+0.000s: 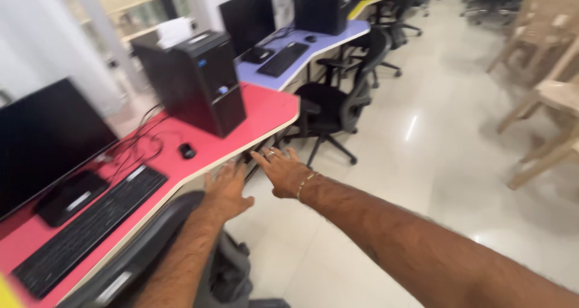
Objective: The person moves several office chairs in a computer lab, pulling them out from under desks and repositioning them. The person handles both black mesh chairs and beige mesh chairs, moving them across the tiled floor.
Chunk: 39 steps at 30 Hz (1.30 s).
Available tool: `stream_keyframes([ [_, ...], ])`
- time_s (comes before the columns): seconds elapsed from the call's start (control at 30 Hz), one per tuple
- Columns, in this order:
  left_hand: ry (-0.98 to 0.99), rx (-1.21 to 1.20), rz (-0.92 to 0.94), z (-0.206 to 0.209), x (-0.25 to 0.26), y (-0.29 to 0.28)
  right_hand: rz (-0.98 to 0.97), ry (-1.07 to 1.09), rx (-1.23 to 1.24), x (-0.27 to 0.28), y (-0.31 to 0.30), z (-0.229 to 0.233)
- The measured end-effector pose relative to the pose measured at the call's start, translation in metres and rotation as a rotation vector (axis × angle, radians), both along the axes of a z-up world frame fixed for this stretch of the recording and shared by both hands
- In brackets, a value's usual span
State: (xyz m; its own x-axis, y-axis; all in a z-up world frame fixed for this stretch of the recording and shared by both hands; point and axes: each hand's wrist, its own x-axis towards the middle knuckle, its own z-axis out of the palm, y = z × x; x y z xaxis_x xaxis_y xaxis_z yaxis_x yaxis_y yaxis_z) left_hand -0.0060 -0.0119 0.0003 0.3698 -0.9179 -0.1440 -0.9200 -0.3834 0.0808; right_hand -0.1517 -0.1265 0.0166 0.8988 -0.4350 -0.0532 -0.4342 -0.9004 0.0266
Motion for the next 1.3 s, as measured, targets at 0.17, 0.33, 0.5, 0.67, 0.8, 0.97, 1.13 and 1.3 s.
stream_keyframes([
  [0.17,0.081,0.054,-0.165,0.004,-0.086,-0.100,-0.143,0.038,0.100,-0.093,-0.075,0.012],
  [0.33,0.118,0.180,-0.245,0.013,-0.172,-0.181,-0.360,0.109,0.232,-0.187,-0.138,0.040],
  [0.5,0.113,0.204,-0.289,0.025,-0.239,-0.258,-0.513,0.139,0.285,-0.273,-0.194,0.061],
  [0.67,0.142,0.195,-0.329,0.028,-0.285,-0.311,-0.615,0.130,0.347,-0.333,-0.234,0.070],
  [0.8,0.154,0.206,-0.326,0.036,-0.303,-0.347,-0.569,0.108,0.349,-0.350,-0.266,0.069],
  [0.97,0.181,0.168,-0.328,0.036,-0.302,-0.395,-0.470,0.051,0.378,-0.348,-0.309,0.054],
  [1.13,0.119,0.184,-0.297,0.032,-0.277,-0.457,-0.413,0.060,0.387,-0.336,-0.367,0.053],
  [1.3,0.190,0.112,-0.208,0.032,-0.234,-0.542,-0.416,0.114,0.401,-0.329,-0.440,0.073],
])
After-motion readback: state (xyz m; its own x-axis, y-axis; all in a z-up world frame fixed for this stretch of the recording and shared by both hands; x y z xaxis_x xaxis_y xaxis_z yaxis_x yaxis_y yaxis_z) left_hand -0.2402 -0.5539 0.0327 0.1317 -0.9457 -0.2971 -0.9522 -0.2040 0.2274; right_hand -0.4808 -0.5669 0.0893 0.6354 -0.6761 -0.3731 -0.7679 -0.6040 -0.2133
